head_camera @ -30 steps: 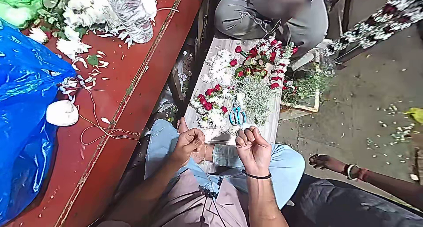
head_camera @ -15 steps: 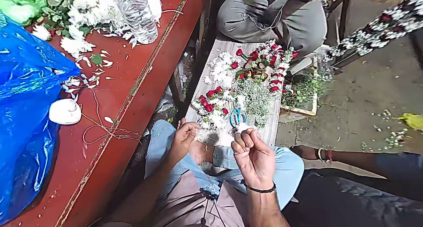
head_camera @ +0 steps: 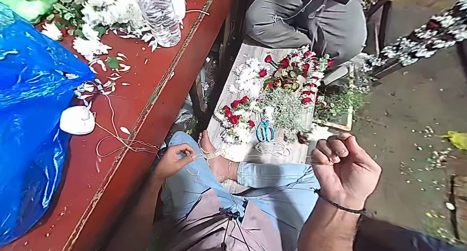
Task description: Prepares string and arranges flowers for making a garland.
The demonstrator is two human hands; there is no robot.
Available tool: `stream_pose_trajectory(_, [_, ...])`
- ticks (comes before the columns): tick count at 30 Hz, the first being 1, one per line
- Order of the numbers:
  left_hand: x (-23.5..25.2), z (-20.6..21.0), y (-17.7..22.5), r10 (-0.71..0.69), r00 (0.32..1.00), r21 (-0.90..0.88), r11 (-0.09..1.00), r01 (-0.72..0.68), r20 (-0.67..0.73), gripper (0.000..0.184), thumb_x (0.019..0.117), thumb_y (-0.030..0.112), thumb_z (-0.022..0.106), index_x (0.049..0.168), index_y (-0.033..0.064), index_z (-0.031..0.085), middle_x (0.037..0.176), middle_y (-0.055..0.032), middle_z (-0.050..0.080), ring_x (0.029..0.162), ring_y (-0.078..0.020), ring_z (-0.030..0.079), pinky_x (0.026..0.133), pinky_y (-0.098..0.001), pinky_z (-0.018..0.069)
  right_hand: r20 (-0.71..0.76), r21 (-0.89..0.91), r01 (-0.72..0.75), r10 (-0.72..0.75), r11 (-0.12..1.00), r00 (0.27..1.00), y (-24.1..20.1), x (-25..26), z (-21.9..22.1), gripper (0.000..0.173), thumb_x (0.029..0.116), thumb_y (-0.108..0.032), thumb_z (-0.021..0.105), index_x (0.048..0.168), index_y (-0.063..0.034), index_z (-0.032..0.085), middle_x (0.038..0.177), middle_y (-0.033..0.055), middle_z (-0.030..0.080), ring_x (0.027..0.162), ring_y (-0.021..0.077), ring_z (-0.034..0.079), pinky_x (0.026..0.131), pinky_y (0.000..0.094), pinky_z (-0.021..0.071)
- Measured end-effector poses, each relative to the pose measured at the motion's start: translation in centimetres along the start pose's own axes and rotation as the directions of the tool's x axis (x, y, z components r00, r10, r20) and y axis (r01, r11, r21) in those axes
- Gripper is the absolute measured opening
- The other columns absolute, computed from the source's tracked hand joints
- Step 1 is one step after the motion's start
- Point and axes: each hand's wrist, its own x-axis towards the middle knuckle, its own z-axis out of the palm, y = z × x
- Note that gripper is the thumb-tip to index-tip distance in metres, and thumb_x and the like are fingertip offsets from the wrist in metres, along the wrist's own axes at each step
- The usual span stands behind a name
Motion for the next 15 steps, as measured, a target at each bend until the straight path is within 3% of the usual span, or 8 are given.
stream_pose_trajectory(2, [-0.7,-1.4,-0.4,0.002,0.997,-0.085,0.996,-0.009,-0.078,0.019,0.0973,0.021,0.063,0.097,0.0039,0.072,0.094,-0.0019,0.071,0.091,-0.0104,0.067,0.087,-0.0322,0.0567,-0.067,-0.012,0.005,-0.006,1.0,0.998,-0.1,1.5,-2.6,0.039,0.1111,-0.025,0.028,0.096,-0.0113,0.062,0.065,-0.0048,0.054,0.053,0.0058,0.052,0.05,0.0196,0.0452])
stream_pose_trajectory(4, [-1.0,-1.8,0.5,0.018,0.993,-0.303,0.951,-0.052,-0.113,0.017,0.0989,0.017,0.058,0.095,0.0057,0.07,0.094,-0.0047,0.072,0.093,-0.0174,0.07,0.091,-0.0393,0.0574,-0.176,-0.085,-0.029,0.014,0.996,0.984,0.3,3.0,-5.3,0.038,0.111,-0.025,0.03,0.097,-0.0127,0.063,0.065,-0.0057,0.054,0.051,0.0041,0.05,0.048,0.018,0.0436])
stream_pose_trajectory(6, [-0.5,-1.6,3.3,0.068,0.991,-0.5,0.858,-0.118,-0.118,0.018,0.1008,0.016,0.054,0.092,0.0087,0.068,0.089,-0.0052,0.071,0.091,-0.0221,0.071,0.1,-0.0488,0.0546,-0.276,-0.223,-0.12,0.056,0.967,0.96,1.8,3.9,-7.6,0.032,0.1098,-0.023,0.035,0.095,-0.015,0.062,0.063,-0.0074,0.054,0.048,0.0023,0.048,0.046,0.017,0.0423])
stream_pose_trajectory(7, [-0.2,-1.3,5.1,0.087,0.988,-0.548,0.824,-0.142,-0.125,0.018,0.1013,0.016,0.055,0.091,0.0094,0.068,0.085,-0.0044,0.071,0.087,-0.0215,0.071,0.099,-0.049,0.0549,-0.308,-0.299,-0.181,0.085,0.937,0.948,3.1,3.9,-8.6,0.029,0.1095,-0.023,0.037,0.094,-0.0159,0.06,0.062,-0.0078,0.053,0.047,0.0019,0.048,0.044,0.0168,0.0419])
stream_pose_trajectory(9, [0.5,-0.7,8.5,0.104,0.983,-0.57,0.803,-0.172,-0.149,0.016,0.1007,0.015,0.056,0.091,0.0096,0.067,0.077,-0.0027,0.068,0.076,-0.0178,0.069,0.087,-0.0429,0.0584,-0.351,-0.417,-0.298,0.15,0.858,0.924,6.0,3.4,-10.0,0.025,0.1089,-0.022,0.041,0.092,-0.0158,0.058,0.06,-0.0069,0.052,0.046,0.0035,0.045,0.043,0.0192,0.0402])
stream_pose_trajectory(12, [2.0,-0.2,12.3,0.127,0.982,-0.613,0.768,-0.185,-0.137,0.013,0.1004,0.01,0.055,0.093,0.0052,0.064,0.072,-0.0057,0.062,0.066,-0.0176,0.066,0.072,-0.0373,0.0594,-0.433,-0.445,-0.412,0.211,0.795,0.876,9.9,2.6,-11.7,0.019,0.1064,-0.019,0.047,0.097,-0.0105,0.061,0.059,-0.0051,0.049,0.044,0.0062,0.044,0.04,0.0221,0.039])
stream_pose_trajectory(15, [3.5,0.8,14.0,0.112,0.991,-0.643,0.754,-0.131,-0.07,0.013,0.1001,0.008,0.055,0.093,0.0028,0.064,0.072,-0.0082,0.063,0.065,-0.0169,0.065,0.067,-0.0338,0.0594,-0.486,-0.529,-0.494,0.231,0.689,0.843,11.6,2.4,-12.8,0.017,0.1036,-0.016,0.05,0.095,-0.0076,0.063,0.058,-0.0026,0.049,0.043,0.0088,0.043,0.039,0.0251,0.0399])
